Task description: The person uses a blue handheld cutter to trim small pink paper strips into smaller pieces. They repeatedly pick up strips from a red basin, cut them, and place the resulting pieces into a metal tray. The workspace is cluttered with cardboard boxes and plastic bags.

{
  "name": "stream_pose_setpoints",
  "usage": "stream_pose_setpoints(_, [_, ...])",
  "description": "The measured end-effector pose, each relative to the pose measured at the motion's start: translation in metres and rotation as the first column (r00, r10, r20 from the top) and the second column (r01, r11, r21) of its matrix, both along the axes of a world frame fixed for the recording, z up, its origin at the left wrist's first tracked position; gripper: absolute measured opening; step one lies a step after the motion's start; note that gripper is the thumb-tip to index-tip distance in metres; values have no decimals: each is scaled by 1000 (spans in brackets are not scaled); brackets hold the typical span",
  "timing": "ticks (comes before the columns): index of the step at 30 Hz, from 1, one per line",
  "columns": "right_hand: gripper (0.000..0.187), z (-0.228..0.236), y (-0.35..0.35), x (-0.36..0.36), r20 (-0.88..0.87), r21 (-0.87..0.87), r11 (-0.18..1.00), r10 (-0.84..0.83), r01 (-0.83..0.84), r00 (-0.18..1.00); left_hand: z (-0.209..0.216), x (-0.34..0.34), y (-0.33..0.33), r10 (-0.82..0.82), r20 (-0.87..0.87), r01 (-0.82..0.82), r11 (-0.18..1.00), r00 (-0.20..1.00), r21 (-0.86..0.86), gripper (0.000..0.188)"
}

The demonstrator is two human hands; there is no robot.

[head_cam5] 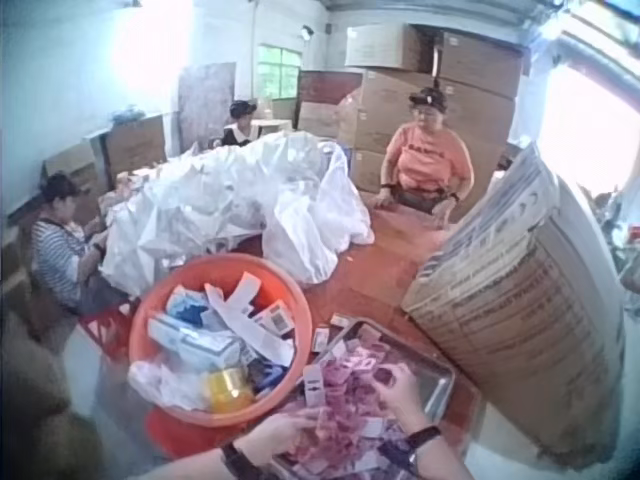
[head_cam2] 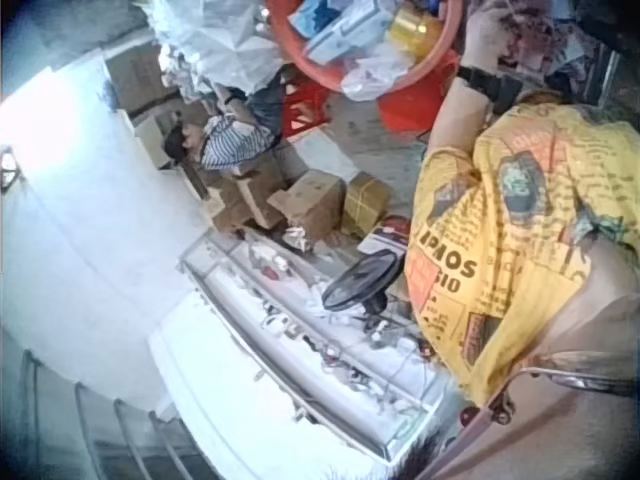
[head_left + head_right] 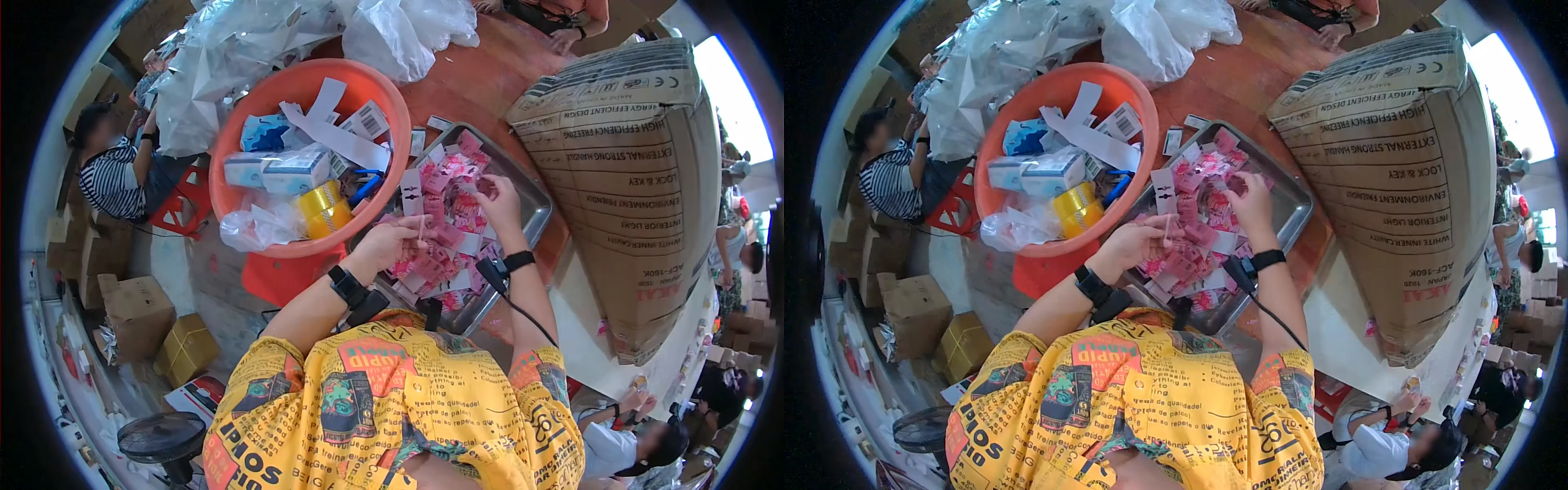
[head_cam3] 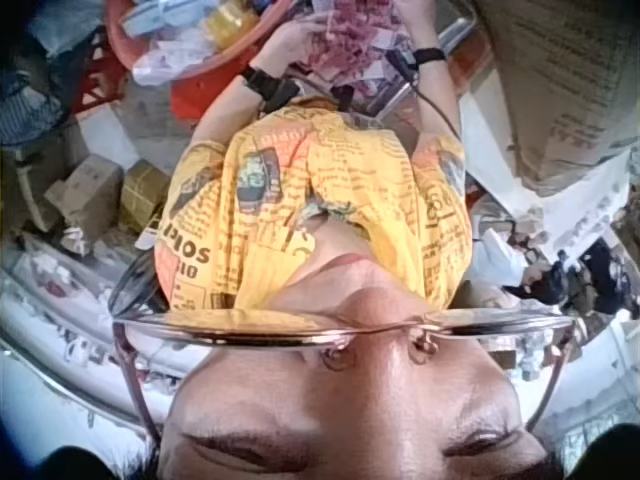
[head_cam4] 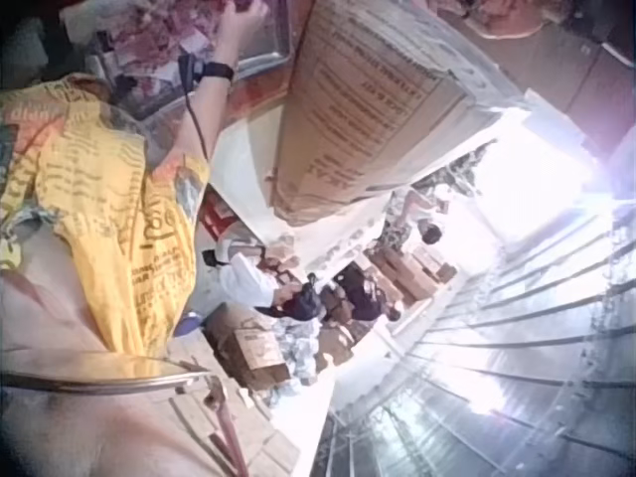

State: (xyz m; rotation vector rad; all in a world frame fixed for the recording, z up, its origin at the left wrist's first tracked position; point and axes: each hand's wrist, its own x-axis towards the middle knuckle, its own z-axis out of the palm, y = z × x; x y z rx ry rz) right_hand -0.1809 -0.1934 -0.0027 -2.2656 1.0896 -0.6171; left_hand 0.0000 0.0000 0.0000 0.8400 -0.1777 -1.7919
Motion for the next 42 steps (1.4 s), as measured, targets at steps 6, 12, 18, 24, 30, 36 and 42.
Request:
stream_pose_setpoints(6, [44, 30, 32, -11, 390, 612, 784, -183, -105, 903, 16, -14, -22, 209, 281, -169, 972, 937, -160, 33])
stream_pose_setpoints(12, [49, 59, 63, -18, 366, 835, 508, -226, -211, 903, 33, -22, -38, 342, 494, -216, 931, 800, -294, 38])
stream_pose_setpoints(18, [37, 66, 69, -25, 375, 885, 389, -275, -254, 885, 27, -21, -45, 363, 590, -193, 923, 721, -332, 35])
stream_pose_setpoints(24, [35, 63, 63, -37, 397, 917, 192, -337, -350, 854, 26, -21, -43, 338, 672, -151, 934, 659, -323, 32])
stream_pose_setpoints(30, [29, 57, 67, -43, 329, 944, 124, -407, -306, 852, 36, -26, -35, 275, 502, -137, 946, 820, -294, 28])
stream_pose_setpoints(36, [32, 57, 76, -42, 317, 944, 42, -386, -327, 866, 35, -33, -32, 269, 531, -86, 935, 803, -344, 24])
stream_pose_setpoints(42, [34, 45, 78, -44, 334, 924, -38, -406, -381, 851, 23, -37, -37, 303, 695, 17, 911, 652, -412, 28])
